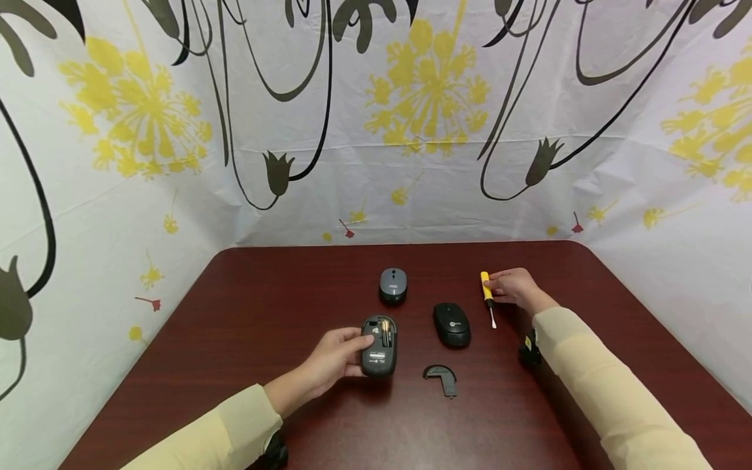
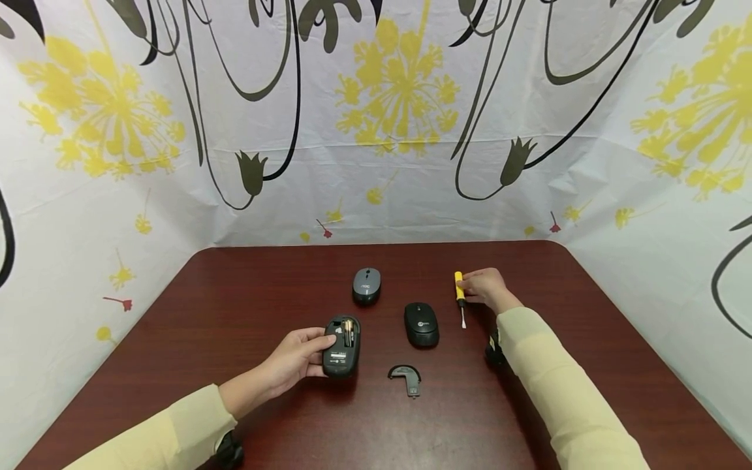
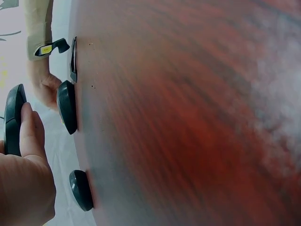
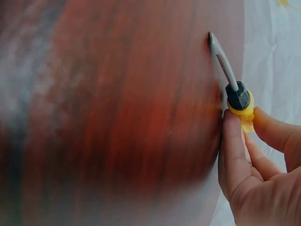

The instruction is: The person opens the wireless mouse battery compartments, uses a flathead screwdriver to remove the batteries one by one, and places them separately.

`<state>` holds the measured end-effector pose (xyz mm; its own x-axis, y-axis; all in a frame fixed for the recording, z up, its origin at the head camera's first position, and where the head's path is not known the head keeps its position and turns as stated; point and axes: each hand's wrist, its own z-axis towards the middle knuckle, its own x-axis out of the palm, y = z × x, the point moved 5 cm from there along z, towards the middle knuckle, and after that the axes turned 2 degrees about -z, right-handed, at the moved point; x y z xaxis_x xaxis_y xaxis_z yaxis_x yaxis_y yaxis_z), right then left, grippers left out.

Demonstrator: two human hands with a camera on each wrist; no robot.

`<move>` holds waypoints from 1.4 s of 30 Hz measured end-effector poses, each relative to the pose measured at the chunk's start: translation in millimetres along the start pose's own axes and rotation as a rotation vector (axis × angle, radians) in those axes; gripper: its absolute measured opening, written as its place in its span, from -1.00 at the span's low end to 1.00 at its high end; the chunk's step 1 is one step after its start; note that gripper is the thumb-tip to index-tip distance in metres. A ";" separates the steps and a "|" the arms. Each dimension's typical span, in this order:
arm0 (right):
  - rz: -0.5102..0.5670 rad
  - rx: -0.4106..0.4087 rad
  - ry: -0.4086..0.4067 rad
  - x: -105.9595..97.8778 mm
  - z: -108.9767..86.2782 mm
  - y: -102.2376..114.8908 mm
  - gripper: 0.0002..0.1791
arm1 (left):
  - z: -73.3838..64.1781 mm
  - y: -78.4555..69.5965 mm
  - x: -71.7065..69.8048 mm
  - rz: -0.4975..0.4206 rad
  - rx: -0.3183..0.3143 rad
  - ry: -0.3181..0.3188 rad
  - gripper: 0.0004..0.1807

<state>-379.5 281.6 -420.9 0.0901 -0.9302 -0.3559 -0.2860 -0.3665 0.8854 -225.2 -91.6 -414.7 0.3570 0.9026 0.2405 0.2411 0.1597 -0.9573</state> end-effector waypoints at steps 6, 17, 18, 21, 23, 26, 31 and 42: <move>-0.030 -0.007 -0.019 2.4 -0.9 3.0 -0.49 | 0.5 -0.2 0.4 0.000 -0.004 -0.003 -0.50; -0.054 -0.027 -0.061 3.8 -2.4 3.4 -0.56 | 0.5 0.4 1.7 0.003 -0.004 -0.001 -0.50; -0.060 -0.029 -0.061 4.1 -2.1 3.3 -0.56 | 0.7 0.9 1.4 0.001 -0.006 -0.003 -0.50; -0.076 -0.033 -0.060 3.9 -2.1 3.3 -0.57 | 1.0 1.8 1.0 0.002 -0.008 -0.004 -0.50; -0.090 -0.033 -0.063 3.4 -2.9 3.4 -0.59 | 1.3 2.5 0.7 0.003 -0.008 -0.002 -0.49; -0.102 -0.029 -0.072 2.8 -3.0 2.9 -0.60 | 1.7 3.0 0.3 0.004 -0.008 -0.001 -0.48; -0.121 -0.035 -0.086 3.5 -2.1 3.1 -0.62 | 1.9 2.9 -0.3 0.006 -0.008 -0.002 -0.48; -0.135 -0.023 -0.103 3.6 -1.9 5.1 -0.63 | 1.2 2.3 0.2 0.004 -0.006 0.000 -0.49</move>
<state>-378.8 276.3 -417.1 0.0279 -0.8658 -0.4996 -0.2562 -0.4892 0.8337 -225.6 -90.6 -417.0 0.3583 0.9031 0.2367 0.2455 0.1534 -0.9572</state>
